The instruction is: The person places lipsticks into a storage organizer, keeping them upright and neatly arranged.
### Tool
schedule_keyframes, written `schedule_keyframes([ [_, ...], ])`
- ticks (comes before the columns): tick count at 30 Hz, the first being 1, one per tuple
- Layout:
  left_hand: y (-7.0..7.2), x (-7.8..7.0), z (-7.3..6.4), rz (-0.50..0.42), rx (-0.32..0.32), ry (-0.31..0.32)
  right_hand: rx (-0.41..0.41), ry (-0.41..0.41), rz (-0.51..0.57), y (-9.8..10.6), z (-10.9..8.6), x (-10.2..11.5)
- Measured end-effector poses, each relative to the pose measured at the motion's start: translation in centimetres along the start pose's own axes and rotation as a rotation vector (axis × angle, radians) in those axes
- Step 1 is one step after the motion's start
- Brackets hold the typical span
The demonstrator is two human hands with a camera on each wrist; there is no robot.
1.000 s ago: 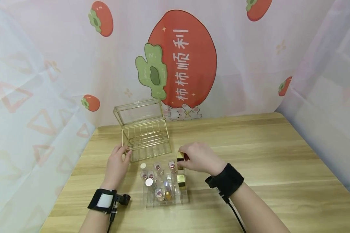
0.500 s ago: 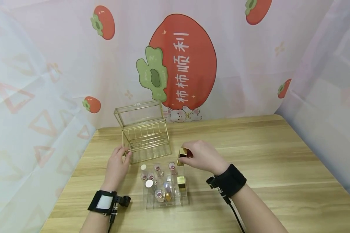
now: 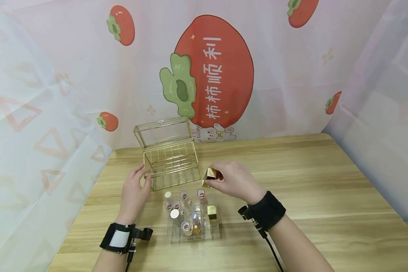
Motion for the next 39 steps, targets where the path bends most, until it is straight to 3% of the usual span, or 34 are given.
schedule_keyframes([
  [3,0.4,-1.4,0.2,-0.047,0.023,-0.015,-0.033,0.0,0.024,0.0,0.1,0.2],
  [8,1.2,-4.8,0.5,-0.204,0.136,-0.065,-0.103,0.012,0.109,0.0,0.3,0.8],
  [15,1.5,-9.8,-0.3,-0.271,0.373,-0.246,-0.158,0.081,0.283,-0.3,0.8,2.0],
  [18,1.3,-11.3,-0.8,-0.301,0.43,-0.323,-0.156,0.111,0.322,-0.5,0.9,2.6],
  [22,0.8,-12.4,-1.2,-0.305,0.394,-0.404,-0.146,0.125,0.337,-0.8,1.0,3.2],
  [25,0.6,-12.7,-1.5,-0.293,0.336,-0.421,-0.137,0.115,0.344,-0.9,1.0,3.5],
  [29,0.6,-12.8,-1.7,-0.301,0.303,-0.4,-0.131,0.097,0.338,-0.9,0.8,3.6],
  [34,0.7,-12.6,-1.8,-0.32,0.31,-0.384,-0.108,0.077,0.349,-1.0,0.5,3.3],
  [39,1.1,-11.6,-1.3,-0.336,0.296,-0.306,-0.095,-0.021,0.369,-1.1,-0.1,2.4],
])
Point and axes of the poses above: each hand's wrist, its own z-axis towards the middle knuckle, its own y-axis out of the back of the hand, x = y × z, the point moved 3 cm from there along z, towards the middle knuckle, and after that the axes turned 5 degrees about y, right-handed, at the moved point
